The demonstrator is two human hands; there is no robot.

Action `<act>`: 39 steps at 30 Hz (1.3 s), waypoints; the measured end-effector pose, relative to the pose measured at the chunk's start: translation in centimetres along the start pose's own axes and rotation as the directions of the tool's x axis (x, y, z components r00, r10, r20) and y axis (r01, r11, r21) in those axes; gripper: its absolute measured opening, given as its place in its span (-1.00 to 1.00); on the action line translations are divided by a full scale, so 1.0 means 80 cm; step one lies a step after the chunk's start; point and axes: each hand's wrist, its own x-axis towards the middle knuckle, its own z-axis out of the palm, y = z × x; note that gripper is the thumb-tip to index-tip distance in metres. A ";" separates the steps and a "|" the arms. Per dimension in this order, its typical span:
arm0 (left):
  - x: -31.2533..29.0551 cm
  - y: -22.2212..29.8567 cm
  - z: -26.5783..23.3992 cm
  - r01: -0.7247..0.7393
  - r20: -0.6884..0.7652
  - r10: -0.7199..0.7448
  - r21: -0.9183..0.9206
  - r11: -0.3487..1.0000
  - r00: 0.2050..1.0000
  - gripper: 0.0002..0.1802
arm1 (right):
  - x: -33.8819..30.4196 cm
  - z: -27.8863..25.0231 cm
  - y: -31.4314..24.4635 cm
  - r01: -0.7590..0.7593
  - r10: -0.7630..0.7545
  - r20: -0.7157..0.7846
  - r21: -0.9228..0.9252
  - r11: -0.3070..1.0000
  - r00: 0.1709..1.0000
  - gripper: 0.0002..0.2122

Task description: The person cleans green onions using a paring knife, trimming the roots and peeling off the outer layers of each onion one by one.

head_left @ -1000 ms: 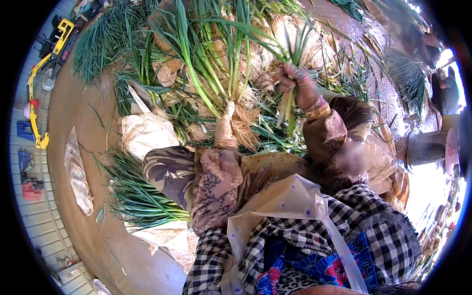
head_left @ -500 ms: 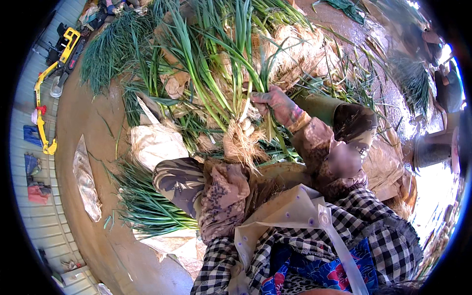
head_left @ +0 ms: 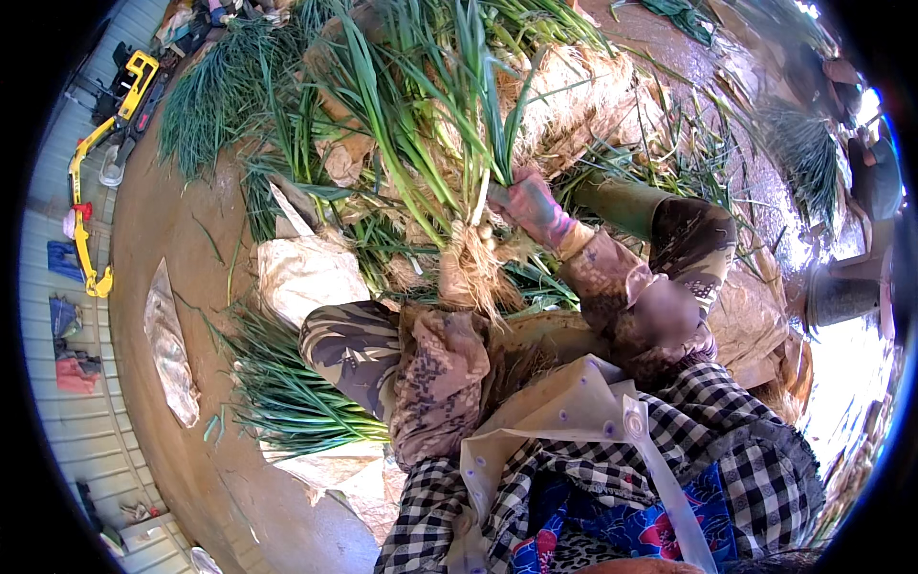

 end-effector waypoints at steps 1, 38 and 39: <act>-0.004 0.005 0.000 -0.028 -0.032 0.028 0.016 0.999 0.999 -0.70 | -0.003 0.007 0.002 -0.004 0.004 -0.012 -0.032 0.999 1.000 -0.80; 0.003 0.007 -0.043 -0.131 -0.047 0.266 0.780 0.612 0.963 -0.75 | -0.001 0.034 -0.005 0.465 -0.186 0.479 -0.878 -0.113 0.858 -0.79; 0.002 0.008 -0.051 -0.117 -0.057 0.256 0.781 0.613 0.965 -0.75 | -0.005 0.033 -0.003 0.495 -0.212 0.507 -0.862 -0.107 0.836 -0.78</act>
